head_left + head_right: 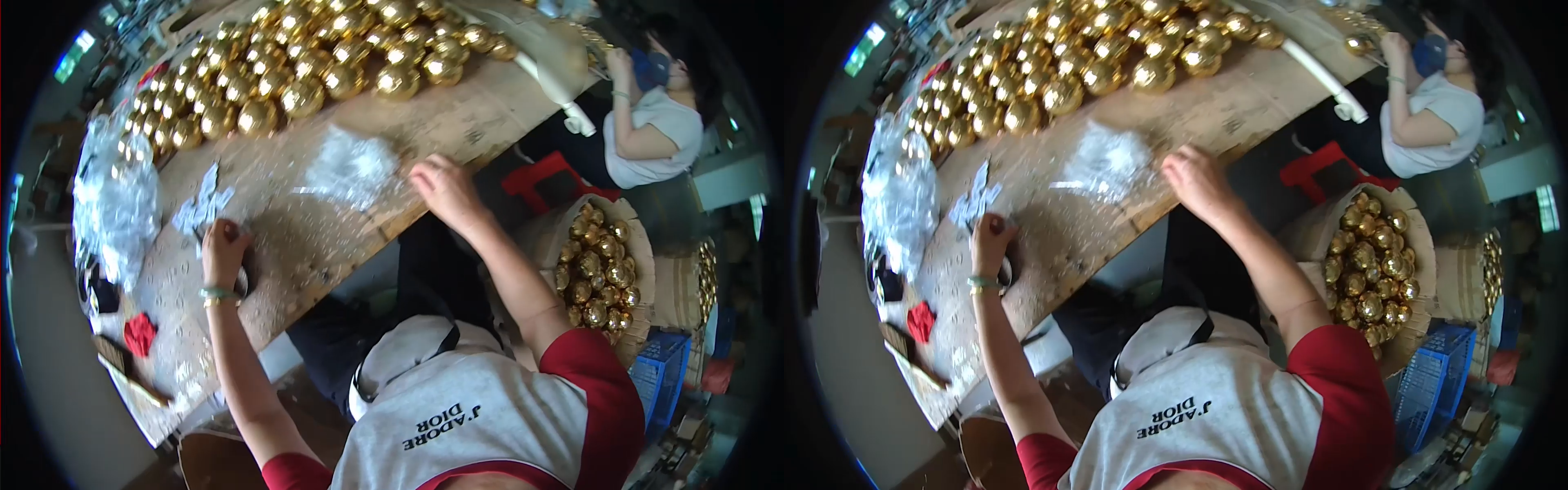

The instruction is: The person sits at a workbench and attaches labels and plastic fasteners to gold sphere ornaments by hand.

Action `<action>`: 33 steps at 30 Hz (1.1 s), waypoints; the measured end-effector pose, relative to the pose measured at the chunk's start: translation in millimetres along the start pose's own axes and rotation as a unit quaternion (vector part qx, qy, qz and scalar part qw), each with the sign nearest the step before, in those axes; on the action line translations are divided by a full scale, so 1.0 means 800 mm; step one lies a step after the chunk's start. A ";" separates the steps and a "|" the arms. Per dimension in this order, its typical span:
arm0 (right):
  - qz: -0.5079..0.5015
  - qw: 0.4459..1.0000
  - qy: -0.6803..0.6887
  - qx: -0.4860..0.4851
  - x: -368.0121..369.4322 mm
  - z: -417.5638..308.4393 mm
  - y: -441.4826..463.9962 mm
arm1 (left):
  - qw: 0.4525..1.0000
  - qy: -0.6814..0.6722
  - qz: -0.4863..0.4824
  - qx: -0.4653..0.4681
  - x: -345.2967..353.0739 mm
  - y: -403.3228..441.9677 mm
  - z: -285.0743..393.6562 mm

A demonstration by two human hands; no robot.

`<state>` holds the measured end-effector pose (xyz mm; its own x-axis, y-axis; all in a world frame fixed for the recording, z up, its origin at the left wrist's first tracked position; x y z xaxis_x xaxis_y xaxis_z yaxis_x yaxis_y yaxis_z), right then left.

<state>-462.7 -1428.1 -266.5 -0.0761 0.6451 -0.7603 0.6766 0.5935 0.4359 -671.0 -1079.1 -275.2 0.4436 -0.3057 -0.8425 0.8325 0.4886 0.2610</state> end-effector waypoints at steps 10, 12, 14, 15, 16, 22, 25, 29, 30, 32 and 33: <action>0.022 0.999 0.008 0.039 -0.039 0.021 -0.005 | 0.997 -0.078 0.011 0.007 0.004 0.012 0.016; 0.021 0.997 0.011 0.068 -0.052 0.034 -0.010 | 0.990 -0.138 -0.003 0.037 0.007 0.012 0.021; 0.037 0.994 0.028 0.099 -0.074 0.044 -0.015 | 0.961 -0.276 0.002 -0.011 0.000 0.006 0.040; 0.045 0.989 0.054 0.130 -0.082 0.051 -0.018 | 0.950 -0.310 0.013 -0.027 -0.010 -0.001 0.058; 0.054 0.988 0.050 0.133 -0.089 0.054 -0.020 | 0.914 -0.405 0.004 -0.019 -0.010 -0.004 0.059; 0.054 0.943 0.229 0.234 -0.081 0.054 -0.034 | 0.784 -0.620 -0.014 -0.023 0.009 -0.053 0.130; 0.047 0.954 0.231 0.184 -0.055 0.031 -0.014 | 0.746 -0.663 -0.038 -0.052 0.041 -0.076 0.170; 0.121 0.941 0.290 0.121 -0.054 -0.018 0.012 | 0.685 -0.724 -0.066 -0.055 0.059 -0.096 0.225; 0.090 0.945 0.302 0.083 -0.051 -0.040 0.013 | 0.687 -0.720 -0.065 -0.074 0.058 -0.097 0.235; 0.008 0.951 0.308 0.006 -0.036 -0.084 0.001 | 0.666 -0.740 -0.080 -0.060 0.058 -0.097 0.247; -0.042 0.947 0.317 0.016 -0.031 -0.102 -0.008 | 0.665 -0.740 -0.075 -0.067 0.055 -0.096 0.253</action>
<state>-524.9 -1408.9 -210.9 -0.5484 0.7615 -0.3454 0.6700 0.6473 0.3634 -648.0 -1295.7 -237.1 0.2819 -0.7811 0.5572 0.9115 0.3993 0.0986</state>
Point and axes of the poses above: each hand's wrist, its own y-axis towards the middle knuckle, its own x-axis out of the palm, z = x × y, the point moved 5 cm from there along y, towards the middle knuckle, and after that the axes turned 3 degrees about x, right-handed, at the moved point
